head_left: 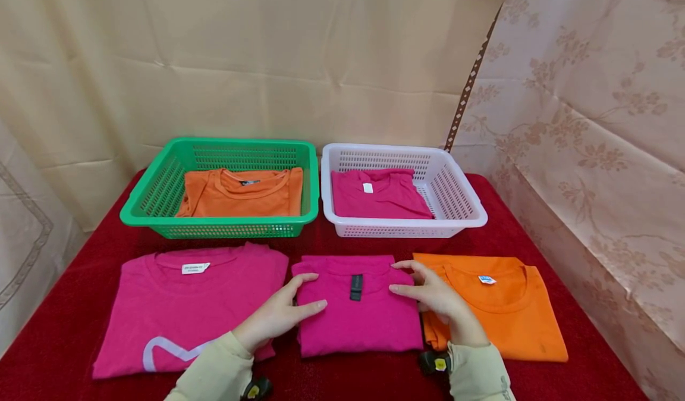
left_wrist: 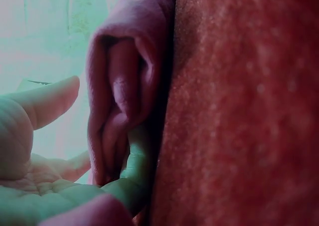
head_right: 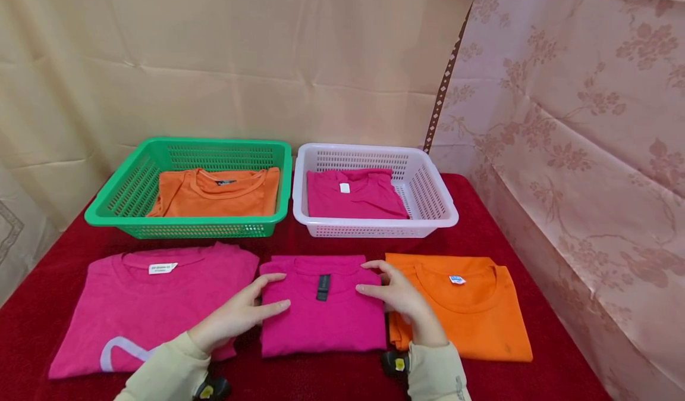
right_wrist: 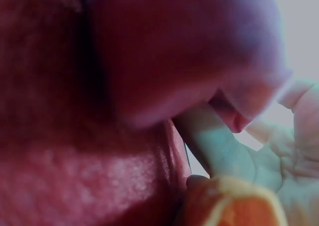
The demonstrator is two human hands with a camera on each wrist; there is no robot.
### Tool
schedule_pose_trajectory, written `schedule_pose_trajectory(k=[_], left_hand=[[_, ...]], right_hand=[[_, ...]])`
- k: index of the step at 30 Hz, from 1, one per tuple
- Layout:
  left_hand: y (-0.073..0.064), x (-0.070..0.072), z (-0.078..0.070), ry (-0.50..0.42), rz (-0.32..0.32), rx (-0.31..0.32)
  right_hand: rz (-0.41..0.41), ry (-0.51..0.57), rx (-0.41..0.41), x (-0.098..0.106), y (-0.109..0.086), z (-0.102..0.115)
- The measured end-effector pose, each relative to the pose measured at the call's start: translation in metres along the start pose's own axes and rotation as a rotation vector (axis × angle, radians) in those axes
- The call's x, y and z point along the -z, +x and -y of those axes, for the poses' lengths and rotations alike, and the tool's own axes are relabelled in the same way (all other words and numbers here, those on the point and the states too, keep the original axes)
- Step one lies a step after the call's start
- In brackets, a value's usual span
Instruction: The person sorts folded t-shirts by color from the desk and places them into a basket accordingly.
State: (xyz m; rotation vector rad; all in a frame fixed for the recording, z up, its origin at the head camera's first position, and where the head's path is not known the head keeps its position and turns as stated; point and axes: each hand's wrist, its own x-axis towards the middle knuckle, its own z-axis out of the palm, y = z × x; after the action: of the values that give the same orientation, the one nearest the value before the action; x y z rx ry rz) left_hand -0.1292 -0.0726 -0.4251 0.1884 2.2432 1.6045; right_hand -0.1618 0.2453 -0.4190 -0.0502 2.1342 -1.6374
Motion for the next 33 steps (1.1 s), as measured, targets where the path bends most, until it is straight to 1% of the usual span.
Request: schedule_pose_trajectory(k=[5, 9, 13, 17, 22, 25, 28, 31, 33], left_hand=[[-0.0005, 0.0017, 0.0014, -0.007, 0.052, -0.025], [-0.0004, 0.0033, 0.0019, -0.019, 0.100, -0.047], [-0.0002, 0.0036, 0.0021, -0.003, 0.114, -0.060], [-0.0007, 0.0026, 0.0019, 0.037, 0.097, -0.073], [-0.0021, 0.0012, 0.0006, 0.059, 0.074, -0.086], [-0.0028, 0.0004, -0.0006, 0.076, 0.051, -0.091], [-0.0030, -0.0007, -0.0020, 0.101, 0.021, -0.098], [-0.0038, -0.0020, -0.0046, 0.133, -0.016, -0.105], [-0.0050, -0.0025, -0.0073, 0.149, -0.041, -0.108]], right_hand=[[0.090, 0.024, 0.026, 0.0015, -0.0010, -0.0015], [0.125, 0.035, 0.017, 0.0011, -0.0009, -0.0030], [0.160, 0.043, 0.024, 0.0008, -0.0007, -0.0045], [0.204, 0.050, 0.040, 0.0011, -0.0011, -0.0047], [0.234, 0.002, 0.062, 0.0021, -0.0014, -0.0045], [0.220, -0.054, 0.092, 0.0019, -0.0021, -0.0039], [0.179, -0.121, 0.139, 0.0018, -0.0030, -0.0027], [0.145, -0.164, 0.175, 0.0022, -0.0045, 0.0003], [0.132, -0.175, 0.185, 0.0025, -0.0060, 0.0032]])
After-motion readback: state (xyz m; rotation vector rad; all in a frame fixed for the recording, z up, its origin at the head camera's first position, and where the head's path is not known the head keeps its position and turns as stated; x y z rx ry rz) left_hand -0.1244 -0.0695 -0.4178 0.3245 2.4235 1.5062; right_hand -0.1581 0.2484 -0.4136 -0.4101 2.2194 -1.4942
